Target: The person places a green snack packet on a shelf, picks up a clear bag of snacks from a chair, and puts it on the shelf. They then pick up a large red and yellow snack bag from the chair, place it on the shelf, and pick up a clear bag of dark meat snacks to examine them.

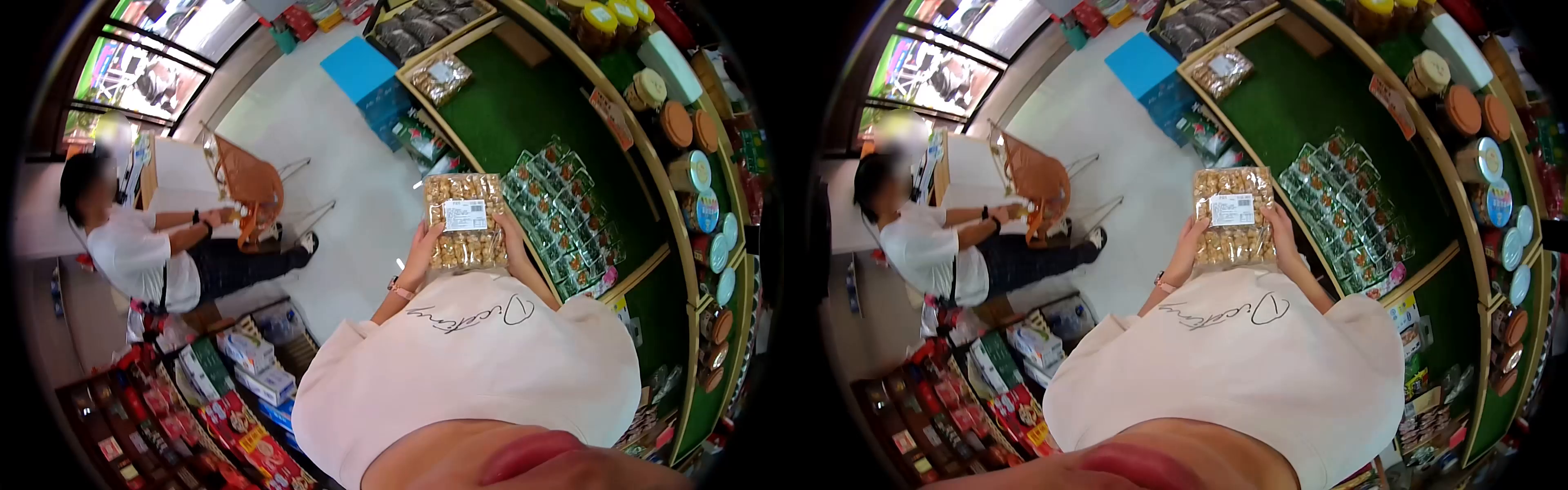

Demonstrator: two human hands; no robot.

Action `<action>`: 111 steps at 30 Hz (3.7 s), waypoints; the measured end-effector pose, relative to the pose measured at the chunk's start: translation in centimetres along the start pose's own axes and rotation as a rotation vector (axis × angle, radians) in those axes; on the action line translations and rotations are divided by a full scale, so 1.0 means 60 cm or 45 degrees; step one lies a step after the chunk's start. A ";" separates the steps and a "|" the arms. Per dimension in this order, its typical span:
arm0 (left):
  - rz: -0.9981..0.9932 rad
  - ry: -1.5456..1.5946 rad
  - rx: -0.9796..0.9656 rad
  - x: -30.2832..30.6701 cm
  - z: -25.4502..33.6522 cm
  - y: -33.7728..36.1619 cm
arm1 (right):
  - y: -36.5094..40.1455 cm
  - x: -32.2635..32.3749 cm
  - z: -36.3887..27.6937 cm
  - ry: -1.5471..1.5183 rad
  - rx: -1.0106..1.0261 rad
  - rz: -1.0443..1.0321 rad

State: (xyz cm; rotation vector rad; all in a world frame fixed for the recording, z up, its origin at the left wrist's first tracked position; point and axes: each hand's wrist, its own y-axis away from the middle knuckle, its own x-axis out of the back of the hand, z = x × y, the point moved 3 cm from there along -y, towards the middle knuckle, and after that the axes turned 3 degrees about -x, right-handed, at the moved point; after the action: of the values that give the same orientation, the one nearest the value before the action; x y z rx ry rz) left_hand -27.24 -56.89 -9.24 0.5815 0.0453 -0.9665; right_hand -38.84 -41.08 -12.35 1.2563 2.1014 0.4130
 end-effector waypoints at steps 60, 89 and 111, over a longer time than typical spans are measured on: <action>-0.959 -1.359 0.485 0.145 -0.212 -0.668 | -0.502 0.119 0.029 -0.875 -0.376 0.278; -1.628 -1.893 0.063 0.090 -0.305 -0.612 | 0.182 -0.104 0.657 -0.785 -0.286 1.522; -2.760 -2.091 -0.417 -0.225 -0.720 0.105 | 0.532 -0.106 1.023 -1.329 -0.428 2.086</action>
State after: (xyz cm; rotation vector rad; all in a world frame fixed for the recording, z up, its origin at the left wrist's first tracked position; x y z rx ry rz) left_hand -20.76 -22.97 -39.13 -1.1402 -0.7777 -3.1347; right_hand 25.56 -34.47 -37.59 2.0459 -0.1324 0.5184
